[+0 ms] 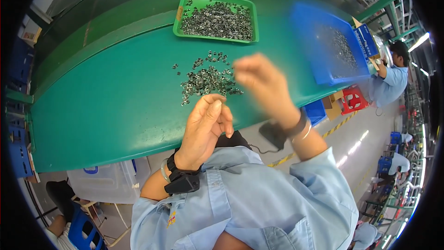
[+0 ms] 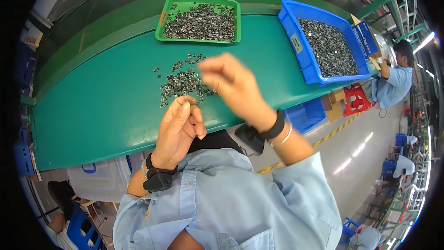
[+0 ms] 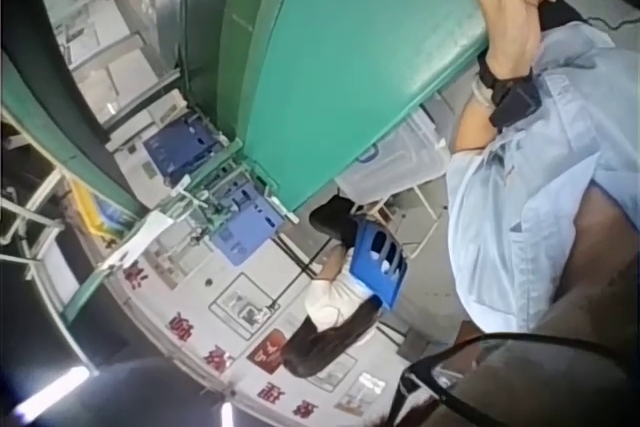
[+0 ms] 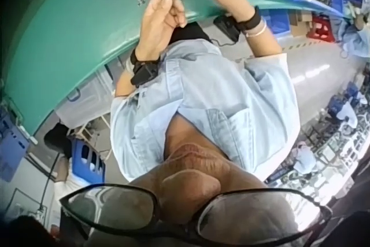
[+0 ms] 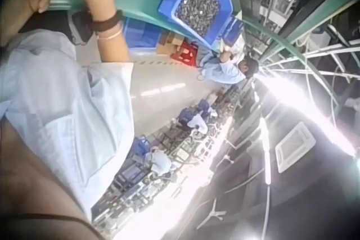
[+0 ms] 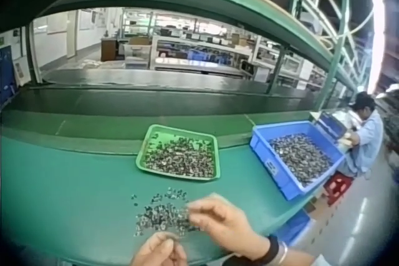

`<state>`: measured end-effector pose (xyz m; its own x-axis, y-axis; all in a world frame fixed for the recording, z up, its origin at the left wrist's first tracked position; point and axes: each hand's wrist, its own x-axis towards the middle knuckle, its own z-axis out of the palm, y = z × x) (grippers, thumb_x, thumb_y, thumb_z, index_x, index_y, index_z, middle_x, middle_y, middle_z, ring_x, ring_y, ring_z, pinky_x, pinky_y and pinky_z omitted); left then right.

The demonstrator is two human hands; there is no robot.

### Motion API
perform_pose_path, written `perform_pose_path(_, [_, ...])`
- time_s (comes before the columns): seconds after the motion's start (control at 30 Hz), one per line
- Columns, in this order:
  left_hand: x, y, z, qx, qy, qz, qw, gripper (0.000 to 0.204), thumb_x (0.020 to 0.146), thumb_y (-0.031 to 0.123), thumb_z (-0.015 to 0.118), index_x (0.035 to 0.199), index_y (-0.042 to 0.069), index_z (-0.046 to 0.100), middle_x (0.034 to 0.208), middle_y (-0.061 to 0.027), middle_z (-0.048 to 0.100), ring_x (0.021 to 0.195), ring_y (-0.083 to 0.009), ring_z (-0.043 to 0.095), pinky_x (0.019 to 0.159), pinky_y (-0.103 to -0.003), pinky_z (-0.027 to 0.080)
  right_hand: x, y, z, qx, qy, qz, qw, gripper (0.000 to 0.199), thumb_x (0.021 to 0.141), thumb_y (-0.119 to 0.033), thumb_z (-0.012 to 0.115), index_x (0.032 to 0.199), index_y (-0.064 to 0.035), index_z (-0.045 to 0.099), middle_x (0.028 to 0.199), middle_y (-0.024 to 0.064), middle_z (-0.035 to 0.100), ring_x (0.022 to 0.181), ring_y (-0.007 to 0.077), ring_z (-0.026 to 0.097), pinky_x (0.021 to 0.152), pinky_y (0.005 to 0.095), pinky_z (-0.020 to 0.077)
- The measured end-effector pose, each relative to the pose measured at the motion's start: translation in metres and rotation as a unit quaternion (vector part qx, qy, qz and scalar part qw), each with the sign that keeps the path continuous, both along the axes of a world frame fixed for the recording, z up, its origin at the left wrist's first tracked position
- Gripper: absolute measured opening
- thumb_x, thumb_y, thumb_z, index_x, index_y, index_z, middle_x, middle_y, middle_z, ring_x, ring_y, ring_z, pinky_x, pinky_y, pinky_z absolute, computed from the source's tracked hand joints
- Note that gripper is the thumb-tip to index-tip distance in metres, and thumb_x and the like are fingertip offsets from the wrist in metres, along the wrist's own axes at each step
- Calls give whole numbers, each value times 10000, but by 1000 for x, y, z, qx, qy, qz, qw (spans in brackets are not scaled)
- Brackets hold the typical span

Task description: The person picks up small metal components from a pile on the table, fits them together by hand, and places the assembled units into a blue bin, occasionally replenishing the pile from a green tray.

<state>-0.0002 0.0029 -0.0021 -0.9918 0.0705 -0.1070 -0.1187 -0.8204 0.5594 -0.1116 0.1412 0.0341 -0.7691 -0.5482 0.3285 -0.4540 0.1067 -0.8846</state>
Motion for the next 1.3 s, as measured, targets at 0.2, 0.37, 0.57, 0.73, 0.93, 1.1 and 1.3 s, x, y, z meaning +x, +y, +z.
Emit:
perform_pose_path(0.2, [0,-4,-8,-12,6,-18,1000,162,963,161,457,1082,50,464,786,-71,556,613,-156,537,563,-297,457,-104,-13,38,73,126,-42,988,228,864,-129,615,1071,-34,600,980,19,611,919,106,565,819,250,463])
perform_pose_path(0.37, [1,-9,-11,6,8,-40,999,163,962,152,455,1086,47,461,777,-77,549,603,-161,535,561,-306,460,-111,-6,19,171,157,-30,972,204,871,-106,600,1063,-41,600,979,15,616,907,104,568,817,263,464])
perform_pose_path(0.57, [-1,-13,-14,32,20,-64,997,158,960,151,462,1084,53,464,772,-85,548,609,-162,537,575,-312,468,-75,15,-14,268,231,97,930,231,821,-43,601,1052,-32,589,937,87,609,841,208,586,781,314,483])
perform_pose_path(0.73, [0,-12,-14,41,34,-79,995,155,959,146,472,1085,55,470,771,-87,551,635,-159,538,599,-312,478,-73,18,-14,298,279,131,903,299,787,-44,623,1082,-31,582,924,119,600,841,252,579,774,327,484])
perform_pose_path(0.93, [0,-9,-11,20,29,-60,998,140,959,159,465,1061,64,479,755,-86,539,591,-161,537,561,-316,463,-63,27,-10,283,117,49,951,396,798,-17,614,1185,-36,537,901,79,591,818,181,580,755,301,480])
perform_pose_path(1.1, [-3,-7,-8,-33,10,-49,998,167,958,164,474,1077,48,486,785,-78,556,618,-151,547,575,-294,467,-35,30,3,132,-46,21,990,506,780,29,619,1262,-21,474,875,59,587,799,139,569,743,296,475])
perform_pose_path(1.3, [-10,-1,8,-86,-44,-28,995,204,959,175,486,1093,22,490,830,-69,581,643,-134,559,596,-270,467,7,17,16,105,129,74,983,621,722,33,681,1293,-23,443,858,46,623,778,188,576,708,316,459])
